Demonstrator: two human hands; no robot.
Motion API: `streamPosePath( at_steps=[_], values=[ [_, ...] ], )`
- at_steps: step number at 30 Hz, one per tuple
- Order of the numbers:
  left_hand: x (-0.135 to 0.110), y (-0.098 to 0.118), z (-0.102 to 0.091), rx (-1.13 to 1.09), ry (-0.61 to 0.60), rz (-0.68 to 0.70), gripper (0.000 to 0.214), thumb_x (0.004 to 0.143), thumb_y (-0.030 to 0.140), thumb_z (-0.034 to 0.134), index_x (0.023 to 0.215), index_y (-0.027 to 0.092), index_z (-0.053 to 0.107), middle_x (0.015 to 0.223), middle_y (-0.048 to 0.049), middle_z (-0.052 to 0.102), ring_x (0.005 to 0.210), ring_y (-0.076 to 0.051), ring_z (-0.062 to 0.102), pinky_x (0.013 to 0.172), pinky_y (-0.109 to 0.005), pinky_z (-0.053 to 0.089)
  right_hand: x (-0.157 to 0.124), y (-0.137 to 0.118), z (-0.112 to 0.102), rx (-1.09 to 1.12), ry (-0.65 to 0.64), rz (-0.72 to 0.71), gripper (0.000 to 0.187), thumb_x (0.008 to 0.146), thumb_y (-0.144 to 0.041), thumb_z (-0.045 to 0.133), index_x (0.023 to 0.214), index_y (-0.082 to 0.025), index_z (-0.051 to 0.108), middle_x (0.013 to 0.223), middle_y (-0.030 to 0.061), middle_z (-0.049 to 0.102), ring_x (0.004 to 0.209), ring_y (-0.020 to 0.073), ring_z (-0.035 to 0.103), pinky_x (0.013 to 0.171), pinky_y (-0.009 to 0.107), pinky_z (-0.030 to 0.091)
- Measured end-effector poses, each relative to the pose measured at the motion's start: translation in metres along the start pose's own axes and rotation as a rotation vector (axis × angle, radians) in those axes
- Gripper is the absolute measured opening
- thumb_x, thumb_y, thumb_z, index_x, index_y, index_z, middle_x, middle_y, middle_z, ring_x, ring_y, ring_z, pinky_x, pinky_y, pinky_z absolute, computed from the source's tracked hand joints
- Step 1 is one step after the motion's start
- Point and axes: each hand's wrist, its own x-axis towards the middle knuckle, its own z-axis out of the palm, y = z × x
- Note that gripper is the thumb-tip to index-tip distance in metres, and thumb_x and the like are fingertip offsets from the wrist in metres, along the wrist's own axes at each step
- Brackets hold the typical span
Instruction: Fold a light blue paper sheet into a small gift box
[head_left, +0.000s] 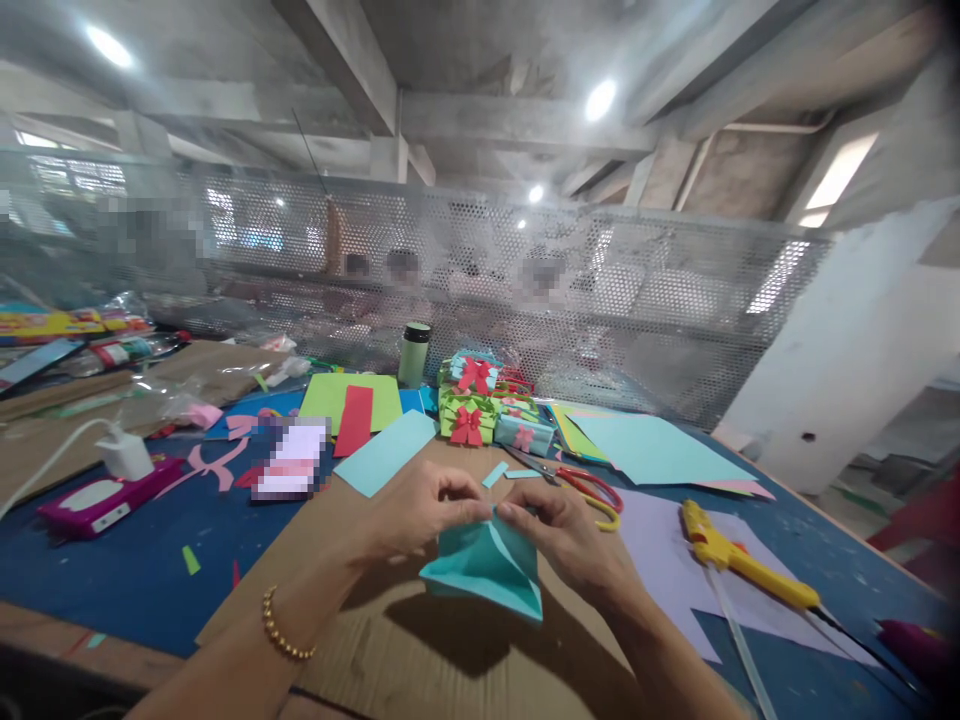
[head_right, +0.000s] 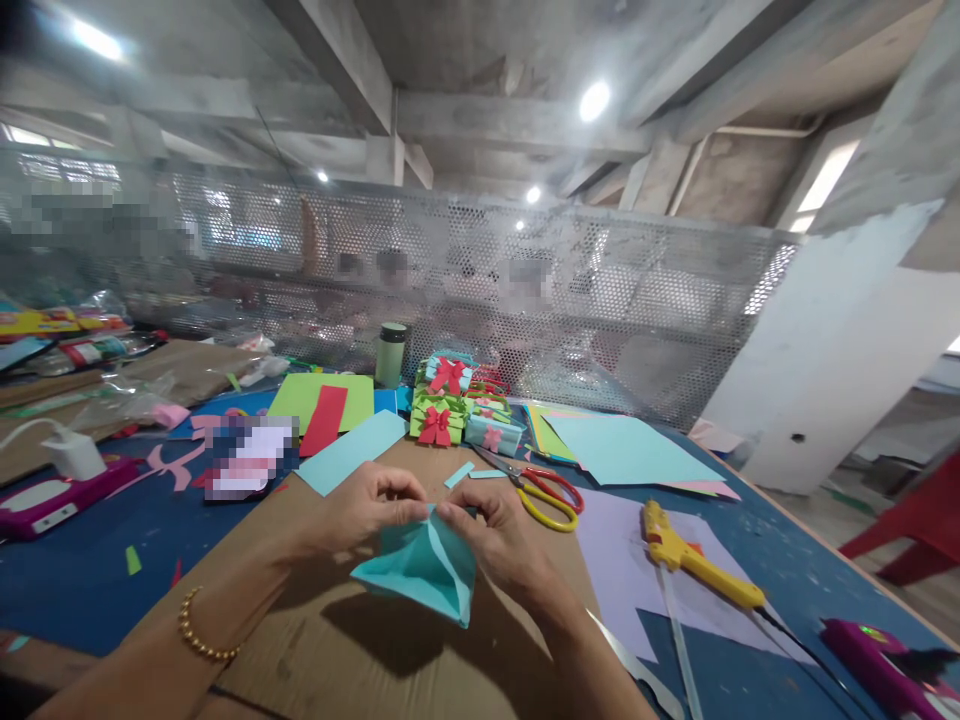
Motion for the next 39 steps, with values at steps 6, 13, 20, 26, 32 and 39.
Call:
streamPosePath(
  at_steps=[6, 13, 20, 26, 32, 39],
  values=[
    [-0.002, 0.003, 0.008, 0.038, 0.009, 0.017, 0.027, 0.083, 0.037, 0.061, 0.072, 0.013, 0.066, 0.064, 0.0009, 0.055, 0.062, -0.011, 0.046, 0.056, -0.022, 0.033, -0.002, 0.005, 0.009, -0.043, -0.013, -0.014, 0.041, 0.090, -0.049, 0.053, 0.064, -0.018, 0.056, 0.063, -0.0010, 0.053, 0.062, 0.0130, 0.048, 0.060, 0.026, 0.036],
    [0.000, -0.001, -0.004, 0.052, 0.039, -0.011, 0.021, 0.080, 0.032, 0.061, 0.072, 0.014, 0.067, 0.067, 0.0007, 0.059, 0.064, -0.012, 0.049, 0.058, -0.023, 0.034, 0.000, 0.000, 0.004, 0.234, -0.006, 0.173, 0.047, 0.091, -0.057, 0.049, 0.067, -0.018, 0.055, 0.065, -0.0005, 0.053, 0.063, 0.0136, 0.049, 0.060, 0.026, 0.038],
    [0.001, -0.003, -0.007, 0.058, 0.064, -0.034, 0.023, 0.081, 0.035, 0.062, 0.073, 0.014, 0.067, 0.067, 0.0005, 0.059, 0.064, -0.012, 0.049, 0.058, -0.023, 0.034, 0.001, 0.002, 0.004, 0.247, -0.012, 0.221, 0.050, 0.090, -0.057, 0.051, 0.059, -0.018, 0.049, 0.057, -0.0016, 0.047, 0.056, 0.0119, 0.043, 0.054, 0.025, 0.034],
    [-0.001, 0.002, -0.005, 0.025, 0.014, -0.045, 0.023, 0.081, 0.034, 0.063, 0.071, 0.014, 0.065, 0.065, 0.0013, 0.056, 0.063, -0.011, 0.047, 0.057, -0.023, 0.034, -0.002, 0.012, 0.007, 0.235, -0.015, 0.158, 0.043, 0.090, -0.049, 0.055, 0.061, -0.019, 0.046, 0.061, -0.0035, 0.040, 0.058, 0.0109, 0.038, 0.056, 0.025, 0.031],
    [-0.001, 0.005, -0.009, 0.006, 0.010, -0.054, 0.026, 0.080, 0.036, 0.063, 0.071, 0.012, 0.065, 0.061, 0.0017, 0.053, 0.059, -0.010, 0.044, 0.054, -0.023, 0.031, -0.002, 0.002, 0.005, 0.296, -0.021, 0.191, 0.045, 0.095, -0.051, 0.046, 0.064, -0.018, 0.050, 0.063, -0.0021, 0.047, 0.061, 0.0121, 0.044, 0.060, 0.025, 0.035],
    [-0.001, 0.001, -0.004, 0.043, -0.003, -0.026, 0.023, 0.081, 0.033, 0.063, 0.072, 0.013, 0.066, 0.066, 0.0014, 0.058, 0.063, -0.010, 0.048, 0.056, -0.022, 0.034, -0.002, 0.008, 0.012, 0.242, 0.009, 0.162, 0.045, 0.087, -0.055, 0.055, 0.062, -0.020, 0.042, 0.061, -0.0042, 0.035, 0.057, 0.0106, 0.032, 0.053, 0.025, 0.026]
  ],
)
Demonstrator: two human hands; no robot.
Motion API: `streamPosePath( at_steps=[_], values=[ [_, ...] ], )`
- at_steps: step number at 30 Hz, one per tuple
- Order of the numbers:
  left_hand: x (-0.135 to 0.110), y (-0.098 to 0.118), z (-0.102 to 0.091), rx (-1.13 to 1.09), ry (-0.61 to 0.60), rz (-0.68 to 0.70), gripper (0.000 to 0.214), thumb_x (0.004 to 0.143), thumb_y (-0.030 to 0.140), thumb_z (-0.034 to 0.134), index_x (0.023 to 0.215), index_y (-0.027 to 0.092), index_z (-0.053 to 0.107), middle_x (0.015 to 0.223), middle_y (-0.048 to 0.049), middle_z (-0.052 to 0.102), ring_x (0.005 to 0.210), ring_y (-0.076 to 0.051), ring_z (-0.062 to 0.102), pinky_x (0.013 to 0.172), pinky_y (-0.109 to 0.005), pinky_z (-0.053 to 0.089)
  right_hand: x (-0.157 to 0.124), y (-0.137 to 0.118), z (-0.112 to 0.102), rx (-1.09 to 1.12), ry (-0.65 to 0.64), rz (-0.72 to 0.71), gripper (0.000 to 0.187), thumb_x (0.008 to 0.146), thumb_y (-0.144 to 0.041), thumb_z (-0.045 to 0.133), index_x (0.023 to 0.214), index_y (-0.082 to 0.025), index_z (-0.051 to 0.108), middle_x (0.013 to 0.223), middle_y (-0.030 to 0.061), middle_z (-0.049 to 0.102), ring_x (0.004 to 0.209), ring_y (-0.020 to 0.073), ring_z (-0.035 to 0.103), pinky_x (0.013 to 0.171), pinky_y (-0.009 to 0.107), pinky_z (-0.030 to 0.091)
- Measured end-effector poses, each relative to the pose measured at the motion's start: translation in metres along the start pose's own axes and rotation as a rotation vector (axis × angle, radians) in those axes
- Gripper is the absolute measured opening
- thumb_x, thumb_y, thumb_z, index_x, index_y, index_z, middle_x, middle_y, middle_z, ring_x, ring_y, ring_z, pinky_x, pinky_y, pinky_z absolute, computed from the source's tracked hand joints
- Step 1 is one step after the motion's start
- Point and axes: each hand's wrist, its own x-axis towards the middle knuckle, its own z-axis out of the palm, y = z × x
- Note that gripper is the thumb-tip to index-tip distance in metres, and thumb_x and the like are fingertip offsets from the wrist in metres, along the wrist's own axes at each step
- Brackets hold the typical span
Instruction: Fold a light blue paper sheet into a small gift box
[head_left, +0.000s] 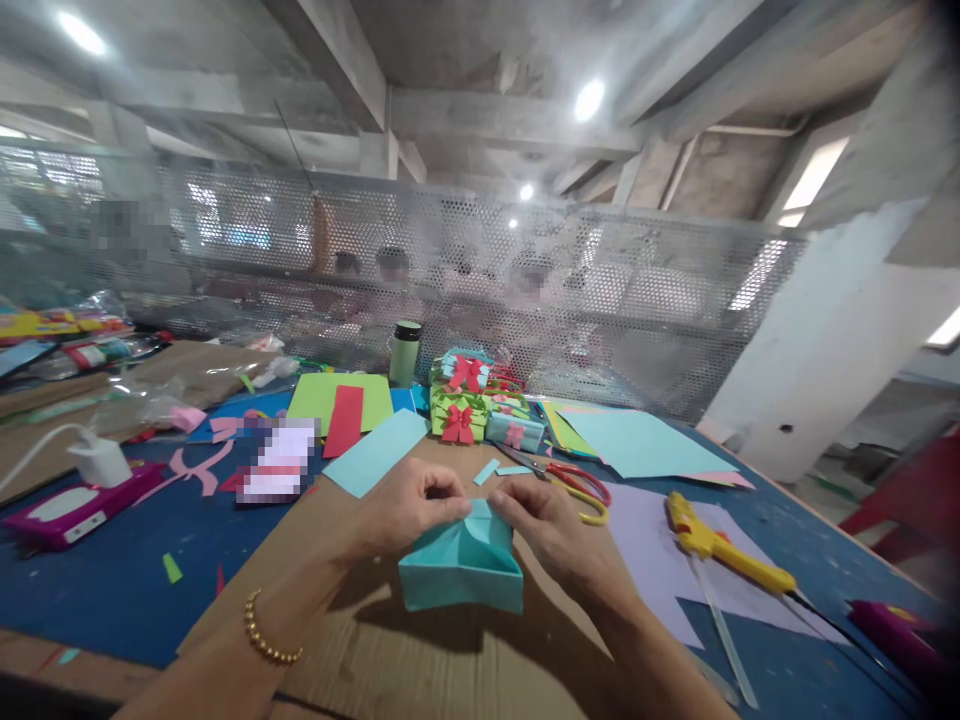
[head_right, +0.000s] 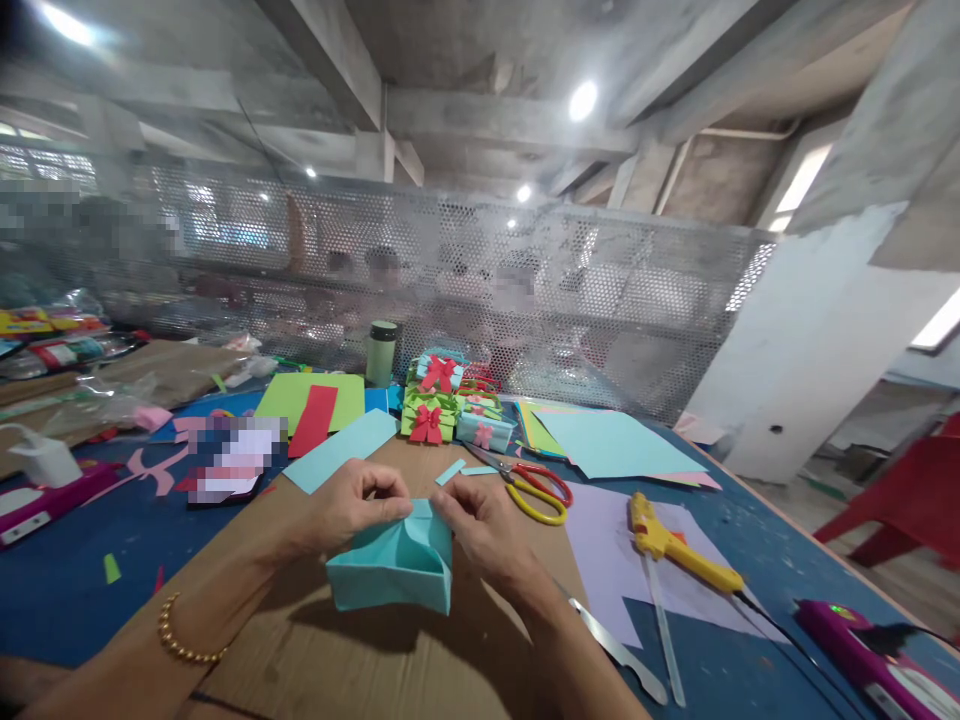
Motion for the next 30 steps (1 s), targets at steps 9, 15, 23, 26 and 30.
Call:
streamPosePath(
  at_steps=[9, 15, 23, 26, 30],
  values=[
    [0.000, -0.006, 0.002, 0.043, -0.023, 0.025, 0.023, 0.083, 0.032, 0.061, 0.070, 0.013, 0.064, 0.063, 0.0026, 0.054, 0.061, -0.009, 0.045, 0.054, -0.022, 0.031, 0.000, -0.009, -0.001, -0.082, -0.057, -0.009, 0.044, 0.087, -0.057, 0.055, 0.068, -0.017, 0.055, 0.065, -0.0013, 0.047, 0.061, 0.0123, 0.042, 0.056, 0.026, 0.031],
    [0.000, -0.009, 0.004, 0.045, -0.033, 0.017, 0.034, 0.089, 0.041, 0.054, 0.069, 0.013, 0.063, 0.061, 0.0025, 0.049, 0.058, -0.010, 0.042, 0.051, -0.023, 0.029, 0.000, -0.003, 0.000, -0.167, -0.066, -0.057, 0.037, 0.085, -0.048, 0.060, 0.065, -0.016, 0.058, 0.064, -0.0003, 0.050, 0.063, 0.0130, 0.046, 0.058, 0.026, 0.034],
    [0.001, 0.005, -0.006, -0.082, 0.074, -0.006, 0.039, 0.090, 0.045, 0.054, 0.067, 0.014, 0.059, 0.060, 0.0000, 0.055, 0.056, -0.012, 0.052, 0.054, -0.023, 0.039, 0.002, -0.013, -0.013, -0.127, 0.007, 0.021, 0.035, 0.084, -0.045, 0.060, 0.064, -0.017, 0.057, 0.063, -0.0010, 0.051, 0.060, 0.0116, 0.045, 0.055, 0.024, 0.034],
    [0.001, 0.003, -0.004, -0.073, 0.082, -0.009, 0.033, 0.087, 0.042, 0.058, 0.070, 0.014, 0.061, 0.061, 0.0003, 0.056, 0.056, -0.012, 0.053, 0.054, -0.023, 0.040, 0.002, -0.014, -0.012, -0.134, 0.010, 0.028, 0.034, 0.084, -0.045, 0.059, 0.065, -0.017, 0.057, 0.063, -0.0016, 0.051, 0.059, 0.0113, 0.044, 0.054, 0.024, 0.033],
    [0.000, 0.001, -0.002, -0.014, 0.111, 0.003, 0.032, 0.088, 0.037, 0.055, 0.066, 0.014, 0.059, 0.059, 0.0003, 0.055, 0.057, -0.012, 0.052, 0.055, -0.023, 0.038, 0.003, -0.011, -0.011, -0.152, 0.015, 0.029, 0.035, 0.084, -0.045, 0.059, 0.064, -0.017, 0.057, 0.062, -0.0020, 0.049, 0.059, 0.0111, 0.043, 0.054, 0.024, 0.032]
  ],
)
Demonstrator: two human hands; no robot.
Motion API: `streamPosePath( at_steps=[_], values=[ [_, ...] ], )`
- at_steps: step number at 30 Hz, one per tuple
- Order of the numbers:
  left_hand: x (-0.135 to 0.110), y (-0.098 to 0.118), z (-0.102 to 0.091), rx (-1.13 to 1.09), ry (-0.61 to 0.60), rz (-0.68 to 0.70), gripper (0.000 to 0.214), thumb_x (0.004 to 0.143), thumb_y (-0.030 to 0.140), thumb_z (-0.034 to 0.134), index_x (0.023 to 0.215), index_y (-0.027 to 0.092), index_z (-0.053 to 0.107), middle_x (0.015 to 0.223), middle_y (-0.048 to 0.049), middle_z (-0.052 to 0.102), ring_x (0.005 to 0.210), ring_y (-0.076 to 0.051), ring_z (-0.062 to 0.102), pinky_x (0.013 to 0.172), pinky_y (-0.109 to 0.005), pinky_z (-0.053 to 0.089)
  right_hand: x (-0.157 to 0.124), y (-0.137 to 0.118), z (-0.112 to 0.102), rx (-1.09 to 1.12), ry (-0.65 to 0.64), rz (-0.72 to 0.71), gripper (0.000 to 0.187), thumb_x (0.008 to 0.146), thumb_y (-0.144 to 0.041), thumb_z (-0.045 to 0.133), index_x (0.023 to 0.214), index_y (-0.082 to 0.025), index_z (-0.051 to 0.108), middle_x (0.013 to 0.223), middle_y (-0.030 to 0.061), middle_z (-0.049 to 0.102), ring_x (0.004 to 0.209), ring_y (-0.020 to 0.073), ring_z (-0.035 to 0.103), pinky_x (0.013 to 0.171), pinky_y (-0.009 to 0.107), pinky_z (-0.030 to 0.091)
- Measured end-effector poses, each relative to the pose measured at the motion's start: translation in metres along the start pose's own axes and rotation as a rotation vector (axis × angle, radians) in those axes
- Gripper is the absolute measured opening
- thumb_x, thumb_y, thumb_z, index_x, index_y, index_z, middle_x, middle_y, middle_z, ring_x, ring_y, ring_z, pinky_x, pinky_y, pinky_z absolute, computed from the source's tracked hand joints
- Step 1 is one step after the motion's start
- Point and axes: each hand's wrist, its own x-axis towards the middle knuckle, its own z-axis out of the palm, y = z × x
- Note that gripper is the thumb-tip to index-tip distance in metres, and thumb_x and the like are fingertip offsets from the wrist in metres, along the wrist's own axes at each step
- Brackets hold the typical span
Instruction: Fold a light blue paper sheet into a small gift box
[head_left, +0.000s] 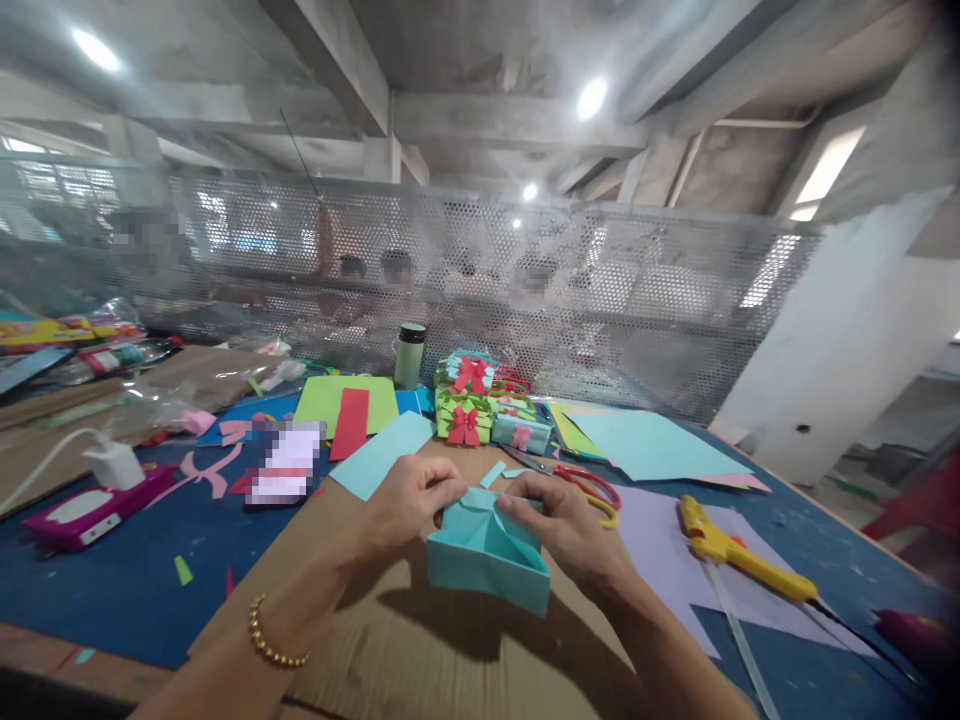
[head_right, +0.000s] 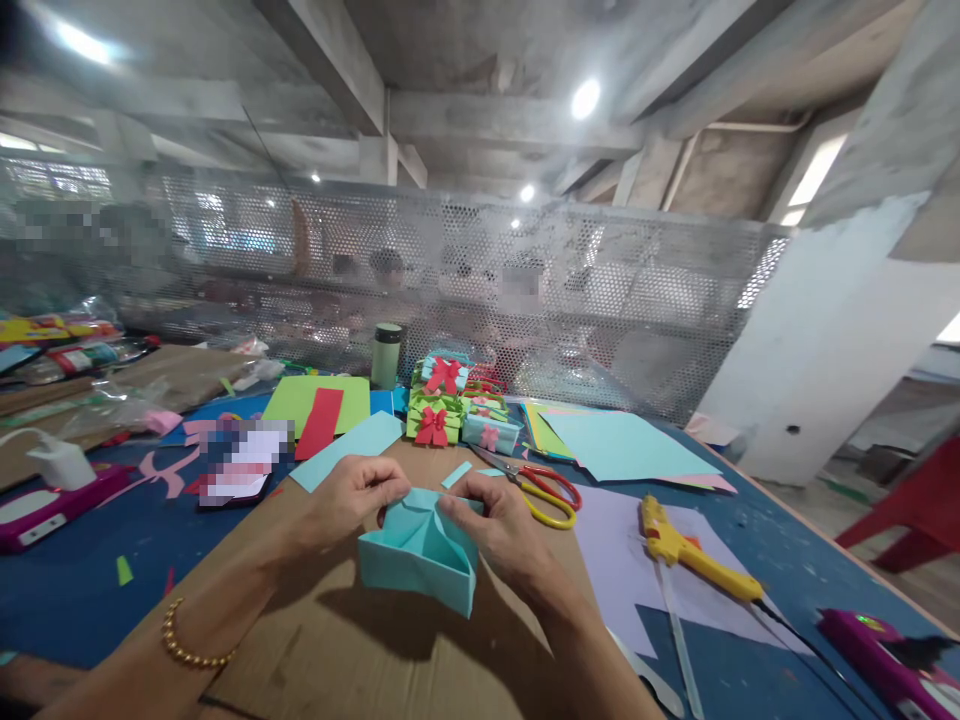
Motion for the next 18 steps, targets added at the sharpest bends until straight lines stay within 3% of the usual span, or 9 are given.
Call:
streamPosePath(
  at_steps=[6, 12, 18],
  values=[
    [0.0031, -0.0023, -0.0013, 0.066, 0.005, 0.058, 0.034, 0.088, 0.040, 0.054, 0.066, 0.015, 0.057, 0.062, 0.0012, 0.052, 0.061, -0.011, 0.046, 0.056, -0.023, 0.033, 0.0001, 0.0028, 0.0010, 0.052, -0.007, -0.006, 0.034, 0.083, -0.046, 0.061, 0.065, -0.017, 0.058, 0.062, -0.0020, 0.049, 0.059, 0.0113, 0.043, 0.054, 0.024, 0.032],
    [0.0012, -0.0070, 0.0043, 0.016, -0.076, -0.045, 0.032, 0.086, 0.044, 0.056, 0.073, 0.015, 0.061, 0.058, 0.0040, 0.045, 0.051, -0.009, 0.040, 0.047, -0.022, 0.026, -0.0006, 0.0064, 0.0049, 0.092, -0.046, -0.030, 0.039, 0.084, -0.051, 0.060, 0.063, -0.018, 0.055, 0.063, -0.0022, 0.048, 0.060, 0.0113, 0.041, 0.055, 0.024, 0.031],
    [0.0005, -0.0094, 0.0054, 0.097, -0.031, 0.051, 0.030, 0.087, 0.039, 0.055, 0.070, 0.015, 0.058, 0.063, 0.0026, 0.047, 0.060, -0.011, 0.039, 0.052, -0.022, 0.027, -0.0006, 0.0094, 0.0058, 0.106, -0.050, -0.013, 0.043, 0.083, -0.056, 0.061, 0.063, -0.018, 0.055, 0.061, -0.0028, 0.047, 0.058, 0.0109, 0.041, 0.053, 0.024, 0.031]
  ],
)
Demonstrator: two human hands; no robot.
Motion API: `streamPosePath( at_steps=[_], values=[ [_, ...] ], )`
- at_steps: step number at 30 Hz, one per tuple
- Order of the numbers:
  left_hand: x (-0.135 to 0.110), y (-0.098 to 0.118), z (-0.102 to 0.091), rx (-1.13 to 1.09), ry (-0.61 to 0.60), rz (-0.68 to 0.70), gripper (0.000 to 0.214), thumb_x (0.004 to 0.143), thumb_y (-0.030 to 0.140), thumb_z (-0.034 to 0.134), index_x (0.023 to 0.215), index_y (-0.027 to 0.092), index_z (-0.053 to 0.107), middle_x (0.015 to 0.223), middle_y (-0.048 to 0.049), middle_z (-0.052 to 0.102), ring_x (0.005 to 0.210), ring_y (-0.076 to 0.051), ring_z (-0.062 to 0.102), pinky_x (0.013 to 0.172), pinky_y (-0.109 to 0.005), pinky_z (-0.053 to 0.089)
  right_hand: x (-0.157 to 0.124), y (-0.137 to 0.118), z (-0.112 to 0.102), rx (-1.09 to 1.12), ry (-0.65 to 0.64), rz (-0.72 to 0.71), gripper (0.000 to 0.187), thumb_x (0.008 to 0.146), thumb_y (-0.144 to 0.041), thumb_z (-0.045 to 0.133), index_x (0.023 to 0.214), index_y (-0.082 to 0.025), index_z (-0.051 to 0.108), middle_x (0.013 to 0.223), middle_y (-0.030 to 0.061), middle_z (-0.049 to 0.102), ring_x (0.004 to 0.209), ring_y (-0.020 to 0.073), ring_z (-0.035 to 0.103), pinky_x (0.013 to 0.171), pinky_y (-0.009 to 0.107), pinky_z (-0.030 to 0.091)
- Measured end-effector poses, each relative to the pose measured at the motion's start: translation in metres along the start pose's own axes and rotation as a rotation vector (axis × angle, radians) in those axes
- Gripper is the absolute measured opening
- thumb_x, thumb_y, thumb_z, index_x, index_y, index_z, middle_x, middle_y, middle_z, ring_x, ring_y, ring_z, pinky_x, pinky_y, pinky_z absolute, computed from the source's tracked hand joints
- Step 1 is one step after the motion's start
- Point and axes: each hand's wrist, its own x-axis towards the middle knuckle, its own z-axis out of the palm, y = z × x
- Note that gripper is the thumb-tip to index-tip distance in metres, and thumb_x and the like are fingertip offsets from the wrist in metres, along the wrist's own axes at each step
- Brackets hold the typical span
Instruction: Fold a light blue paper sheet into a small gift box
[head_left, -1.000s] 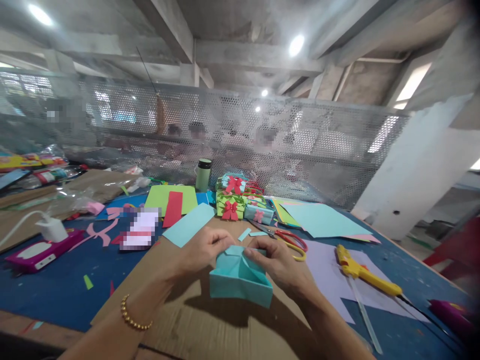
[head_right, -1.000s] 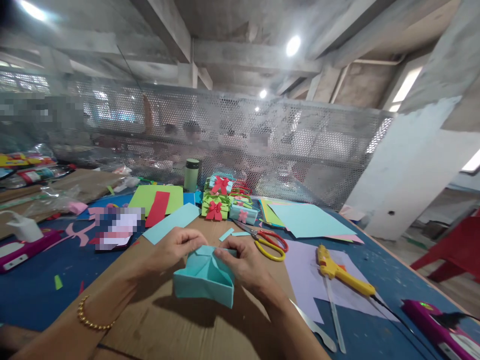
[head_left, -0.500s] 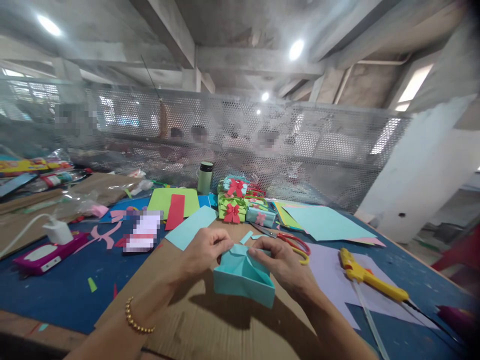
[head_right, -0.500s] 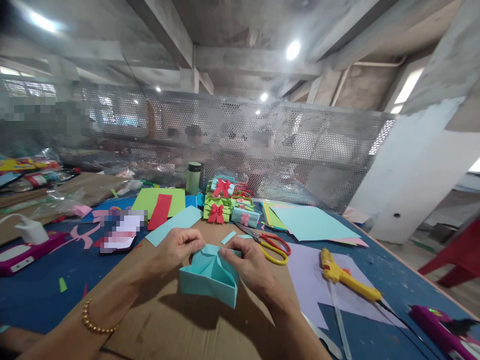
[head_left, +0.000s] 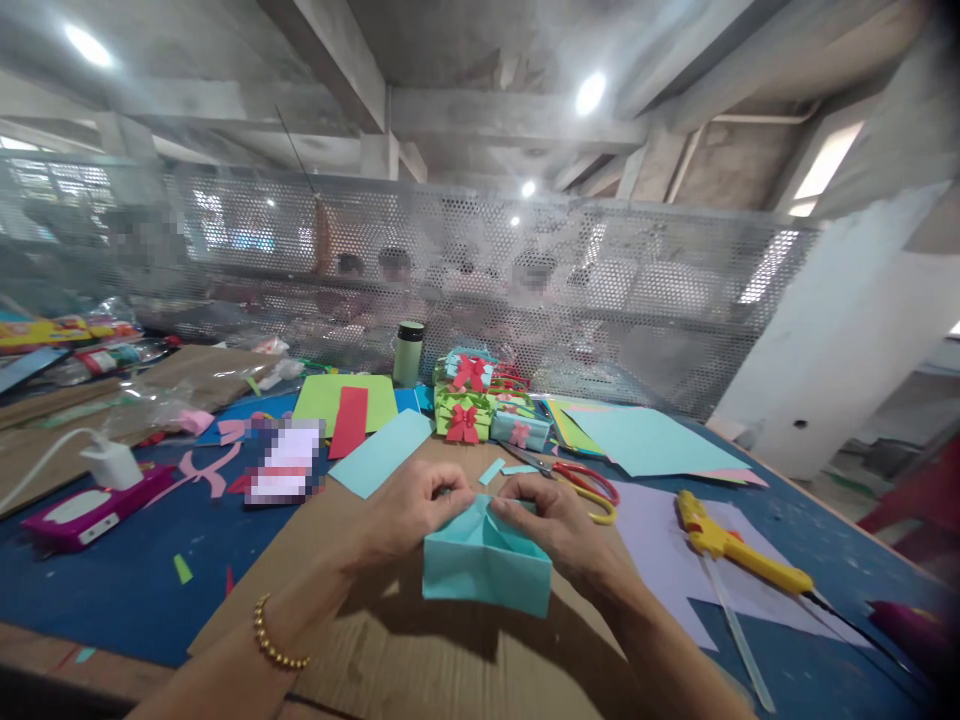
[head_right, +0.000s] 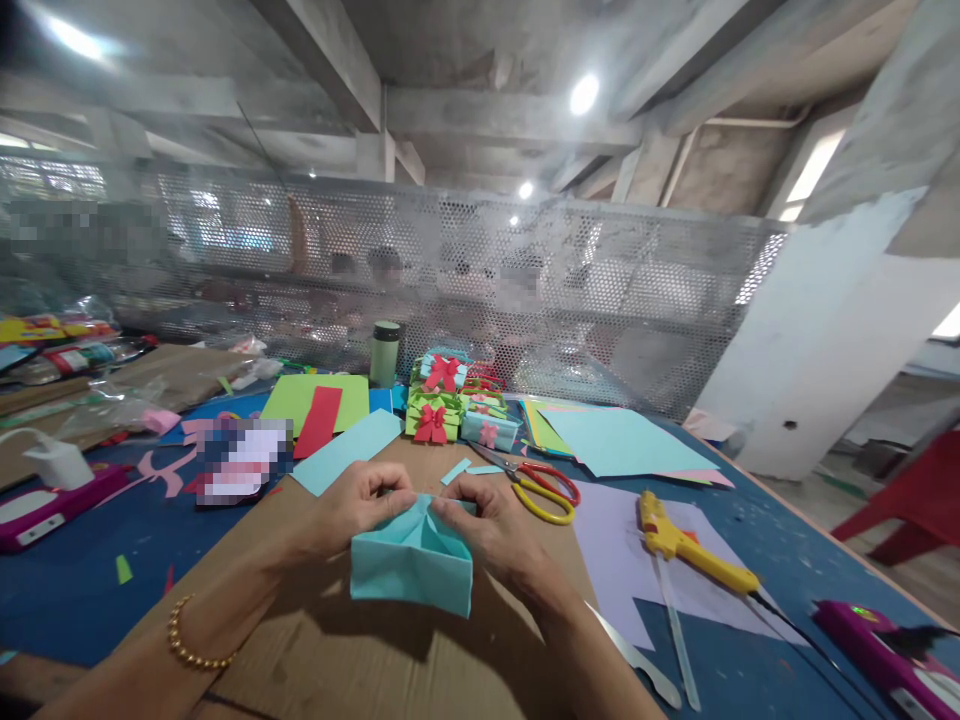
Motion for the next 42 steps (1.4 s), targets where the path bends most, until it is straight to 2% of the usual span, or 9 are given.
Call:
streamPosePath(
  at_steps=[6, 10, 13, 16, 20, 26, 31, 37, 42],
  values=[
    [-0.002, 0.010, -0.001, -0.016, -0.102, -0.011, 0.033, 0.087, 0.045, 0.058, 0.080, 0.014, 0.066, 0.071, 0.0000, 0.057, 0.065, -0.012, 0.047, 0.056, -0.022, 0.034, -0.002, -0.003, 0.002, -0.009, -0.005, -0.045, 0.041, 0.084, -0.054, 0.062, 0.065, -0.017, 0.058, 0.066, -0.0005, 0.053, 0.063, 0.0127, 0.046, 0.058, 0.025, 0.035],
    [-0.003, 0.012, 0.001, -0.044, -0.169, 0.015, 0.041, 0.087, 0.051, 0.057, 0.071, 0.014, 0.063, 0.064, 0.0015, 0.051, 0.062, -0.011, 0.042, 0.054, -0.022, 0.031, -0.005, -0.007, 0.007, -0.049, -0.010, -0.059, 0.044, 0.083, -0.057, 0.062, 0.066, -0.017, 0.059, 0.066, 0.0002, 0.054, 0.066, 0.0140, 0.047, 0.060, 0.026, 0.036],
    [-0.004, 0.011, 0.001, -0.063, -0.182, 0.027, 0.041, 0.088, 0.050, 0.056, 0.068, 0.014, 0.060, 0.062, 0.0023, 0.046, 0.060, -0.010, 0.040, 0.053, -0.022, 0.029, -0.007, -0.009, 0.007, -0.050, -0.034, -0.034, 0.047, 0.086, -0.059, 0.056, 0.064, -0.017, 0.055, 0.064, -0.0016, 0.047, 0.062, 0.0123, 0.042, 0.057, 0.025, 0.032],
    [-0.006, 0.010, -0.002, -0.075, -0.171, 0.014, 0.039, 0.089, 0.047, 0.055, 0.067, 0.015, 0.057, 0.062, 0.0028, 0.043, 0.060, -0.010, 0.038, 0.053, -0.023, 0.028, -0.008, -0.011, 0.005, 0.005, -0.032, -0.035, 0.048, 0.090, -0.059, 0.051, 0.064, -0.018, 0.050, 0.064, -0.0026, 0.041, 0.061, 0.0114, 0.037, 0.054, 0.024, 0.030],
    [-0.007, 0.011, -0.002, -0.003, -0.135, 0.023, 0.040, 0.091, 0.046, 0.053, 0.065, 0.015, 0.055, 0.063, 0.0029, 0.042, 0.061, -0.010, 0.038, 0.054, -0.024, 0.027, -0.006, -0.010, 0.003, 0.030, -0.036, -0.055, 0.045, 0.089, -0.057, 0.054, 0.066, -0.018, 0.053, 0.065, -0.0018, 0.044, 0.062, 0.0116, 0.040, 0.054, 0.024, 0.031],
    [-0.008, 0.011, 0.003, 0.073, -0.188, 0.042, 0.038, 0.091, 0.044, 0.050, 0.070, 0.015, 0.059, 0.064, 0.0016, 0.046, 0.061, -0.011, 0.039, 0.054, -0.024, 0.028, -0.005, -0.010, 0.002, -0.131, -0.035, -0.135, 0.046, 0.089, -0.058, 0.052, 0.067, -0.018, 0.058, 0.066, -0.0002, 0.054, 0.063, 0.0127, 0.046, 0.057, 0.025, 0.035],
    [-0.011, 0.014, 0.002, -0.024, -0.177, -0.010, 0.044, 0.090, 0.050, 0.051, 0.063, 0.016, 0.049, 0.061, 0.0034, 0.036, 0.057, -0.009, 0.034, 0.050, -0.023, 0.024, -0.008, -0.017, 0.005, -0.178, -0.006, -0.195, 0.044, 0.091, -0.056, 0.051, 0.070, -0.018, 0.061, 0.067, 0.0000, 0.057, 0.065, 0.0136, 0.050, 0.061, 0.026, 0.038],
    [-0.012, 0.019, 0.000, -0.038, -0.127, 0.002, 0.044, 0.092, 0.046, 0.049, 0.060, 0.017, 0.040, 0.060, 0.0043, 0.034, 0.055, -0.009, 0.032, 0.050, -0.024, 0.023, -0.009, -0.018, 0.003, -0.092, 0.008, -0.116, 0.047, 0.095, -0.053, 0.046, 0.063, -0.019, 0.050, 0.063, -0.0018, 0.043, 0.061, 0.0115, 0.039, 0.054, 0.024, 0.033],
    [-0.008, 0.016, 0.001, 0.076, -0.071, 0.065, 0.043, 0.092, 0.044, 0.049, 0.059, 0.017, 0.044, 0.059, 0.0034, 0.039, 0.057, -0.010, 0.036, 0.053, -0.024, 0.025, -0.005, -0.012, 0.001, -0.028, -0.041, -0.092, 0.038, 0.092, -0.051, 0.052, 0.076, -0.018, 0.061, 0.070, 0.0005, 0.055, 0.064, 0.0127, 0.047, 0.057, 0.024, 0.038]
  ],
)
